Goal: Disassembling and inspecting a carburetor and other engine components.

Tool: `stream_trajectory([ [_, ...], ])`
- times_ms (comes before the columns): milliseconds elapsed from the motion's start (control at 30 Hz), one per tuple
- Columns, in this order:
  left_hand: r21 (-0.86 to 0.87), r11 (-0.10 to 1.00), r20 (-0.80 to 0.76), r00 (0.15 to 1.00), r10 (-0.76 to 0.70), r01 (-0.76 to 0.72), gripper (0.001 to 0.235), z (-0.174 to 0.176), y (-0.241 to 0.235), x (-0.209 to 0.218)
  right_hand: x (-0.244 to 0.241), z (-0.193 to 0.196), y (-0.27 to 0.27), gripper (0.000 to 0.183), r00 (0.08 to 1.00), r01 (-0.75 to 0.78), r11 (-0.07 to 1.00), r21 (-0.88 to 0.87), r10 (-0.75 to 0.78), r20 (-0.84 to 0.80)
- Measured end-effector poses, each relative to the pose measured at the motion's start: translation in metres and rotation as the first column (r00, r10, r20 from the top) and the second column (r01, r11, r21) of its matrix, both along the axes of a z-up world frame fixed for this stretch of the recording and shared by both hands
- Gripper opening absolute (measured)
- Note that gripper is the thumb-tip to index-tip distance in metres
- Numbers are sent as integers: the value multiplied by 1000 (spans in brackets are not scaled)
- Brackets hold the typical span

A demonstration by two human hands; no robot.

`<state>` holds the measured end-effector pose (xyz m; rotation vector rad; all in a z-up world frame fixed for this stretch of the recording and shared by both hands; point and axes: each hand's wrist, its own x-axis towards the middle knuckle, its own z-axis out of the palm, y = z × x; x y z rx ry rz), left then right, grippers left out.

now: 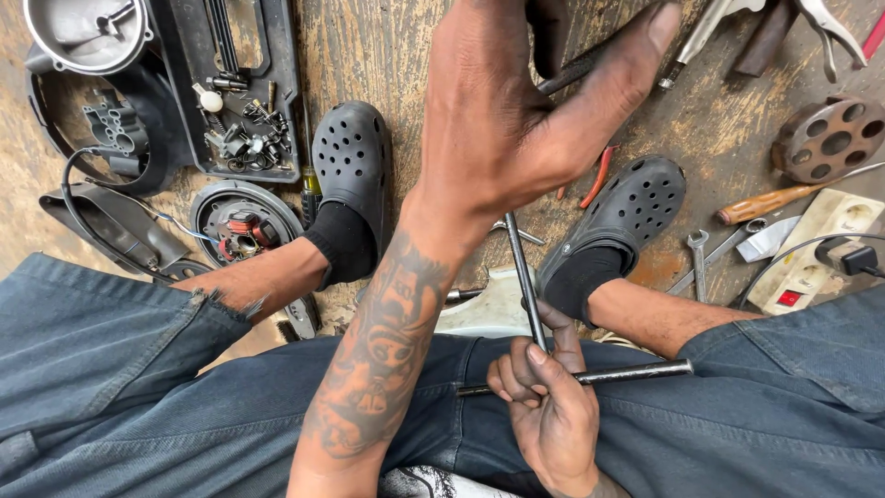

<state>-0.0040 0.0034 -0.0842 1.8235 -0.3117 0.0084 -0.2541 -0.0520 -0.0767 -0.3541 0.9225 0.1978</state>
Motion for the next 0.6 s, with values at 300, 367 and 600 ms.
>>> stream_trajectory([
  [300,40,997,57,996,62,-64,25,13,-10,-3,4,1,0,51,1000,7,1000,11,-7,-1],
  [367,16,997,52,996,78,-79,25,17,-11,-4,5,1,0,52,1000,0,1000,2,0,3],
  [600,207,965,100,985,140,-158,27,5,-17,-9,2,0,0,52,1000,10,1000,1,-10,14],
])
